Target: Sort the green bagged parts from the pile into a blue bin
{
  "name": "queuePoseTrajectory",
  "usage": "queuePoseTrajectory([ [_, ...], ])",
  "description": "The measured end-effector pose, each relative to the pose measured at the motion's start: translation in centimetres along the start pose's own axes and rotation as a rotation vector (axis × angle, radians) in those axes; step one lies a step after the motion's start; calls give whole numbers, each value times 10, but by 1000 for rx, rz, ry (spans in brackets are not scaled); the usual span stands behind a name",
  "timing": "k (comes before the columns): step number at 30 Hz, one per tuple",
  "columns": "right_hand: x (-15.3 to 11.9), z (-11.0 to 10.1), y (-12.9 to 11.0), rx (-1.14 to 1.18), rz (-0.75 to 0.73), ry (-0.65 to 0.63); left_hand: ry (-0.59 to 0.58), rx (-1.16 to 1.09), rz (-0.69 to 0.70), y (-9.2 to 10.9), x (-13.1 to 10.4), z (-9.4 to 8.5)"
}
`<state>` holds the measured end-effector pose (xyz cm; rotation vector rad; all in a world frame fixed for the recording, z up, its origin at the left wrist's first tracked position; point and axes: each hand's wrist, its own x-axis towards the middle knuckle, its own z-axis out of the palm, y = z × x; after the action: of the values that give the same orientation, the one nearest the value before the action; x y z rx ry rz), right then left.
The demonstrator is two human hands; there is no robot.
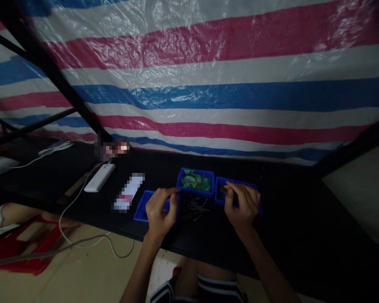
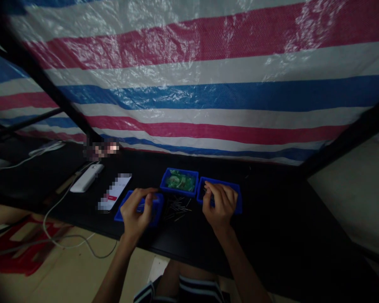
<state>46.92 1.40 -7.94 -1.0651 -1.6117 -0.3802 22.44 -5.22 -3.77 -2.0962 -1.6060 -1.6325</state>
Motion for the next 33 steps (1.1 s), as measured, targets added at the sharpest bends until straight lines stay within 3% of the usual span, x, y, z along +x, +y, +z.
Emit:
queuePoseTrajectory([
  [5, -2, -10, 0, 13, -2, -7, 139, 158, -9, 9, -53, -16],
  [9, -28, -34, -12, 66, 108, -94, 42, 248, 17, 12, -86, -12],
  [13, -60, -56, -30, 135, 220, -293, 61, 197, 7, 21, -88, 1],
  [17, -73, -59, -36, 132, 268, -403, 41, 85, 12, 34, -88, 19],
  [19, -74, -55, -35, 127, 287, -475, -14, 17, 28, 37, -94, 30],
  [22, -74, -48, -32, 135, 282, -601, -215, 5, 92, 38, -101, 43],
  [26, -76, -43, -28, 144, 235, -672, -437, 15, -10, 37, -97, 50],
  [33, -79, -42, -22, 192, 305, -686, -559, 58, -50, 37, -96, 51],
])
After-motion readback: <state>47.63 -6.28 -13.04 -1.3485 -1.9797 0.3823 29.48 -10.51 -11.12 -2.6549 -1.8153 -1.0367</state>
